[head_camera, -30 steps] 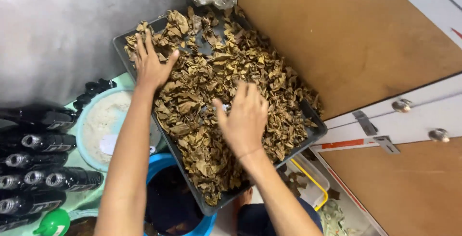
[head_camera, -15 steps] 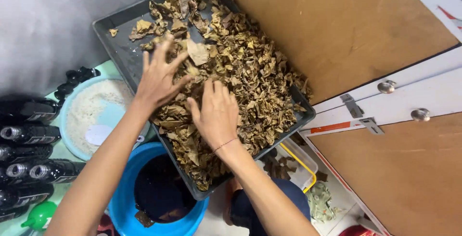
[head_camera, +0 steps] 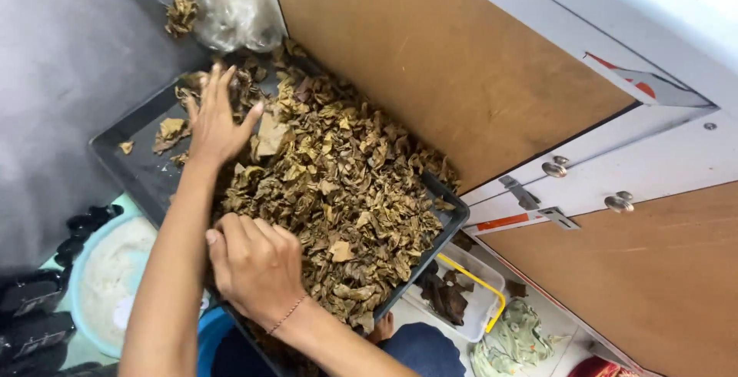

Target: The person is manually crushing dried leaves in a blue plastic bowl and a metal tray, likely as part of a preparation or processing task.

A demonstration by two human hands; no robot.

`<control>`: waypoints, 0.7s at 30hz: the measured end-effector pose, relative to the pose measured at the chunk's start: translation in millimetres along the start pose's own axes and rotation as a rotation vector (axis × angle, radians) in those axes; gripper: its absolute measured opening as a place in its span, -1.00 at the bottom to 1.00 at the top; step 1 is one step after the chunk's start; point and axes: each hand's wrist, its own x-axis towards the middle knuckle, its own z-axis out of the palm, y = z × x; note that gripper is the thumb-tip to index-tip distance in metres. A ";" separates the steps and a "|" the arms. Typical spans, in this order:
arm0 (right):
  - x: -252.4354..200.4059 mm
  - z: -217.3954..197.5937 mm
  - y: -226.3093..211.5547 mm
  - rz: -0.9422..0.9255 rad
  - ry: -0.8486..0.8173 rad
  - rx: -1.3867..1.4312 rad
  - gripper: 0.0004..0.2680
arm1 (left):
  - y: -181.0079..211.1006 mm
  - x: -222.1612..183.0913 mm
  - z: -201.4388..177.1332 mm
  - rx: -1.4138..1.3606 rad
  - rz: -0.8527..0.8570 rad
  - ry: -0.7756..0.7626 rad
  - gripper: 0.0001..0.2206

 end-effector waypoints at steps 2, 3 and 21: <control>8.0 -13.8 -7.2 0.001 0.096 0.084 -0.84 | 27.6 18.9 4.9 -0.033 0.012 -0.074 0.02; 6.6 -15.8 -5.7 0.006 0.095 0.078 -0.84 | 31.1 16.1 17.9 -0.039 0.014 -0.079 0.02; 4.7 -12.0 3.2 -0.011 0.279 0.349 -0.73 | 130.6 -54.8 -22.0 -0.229 0.491 -0.081 -0.43</control>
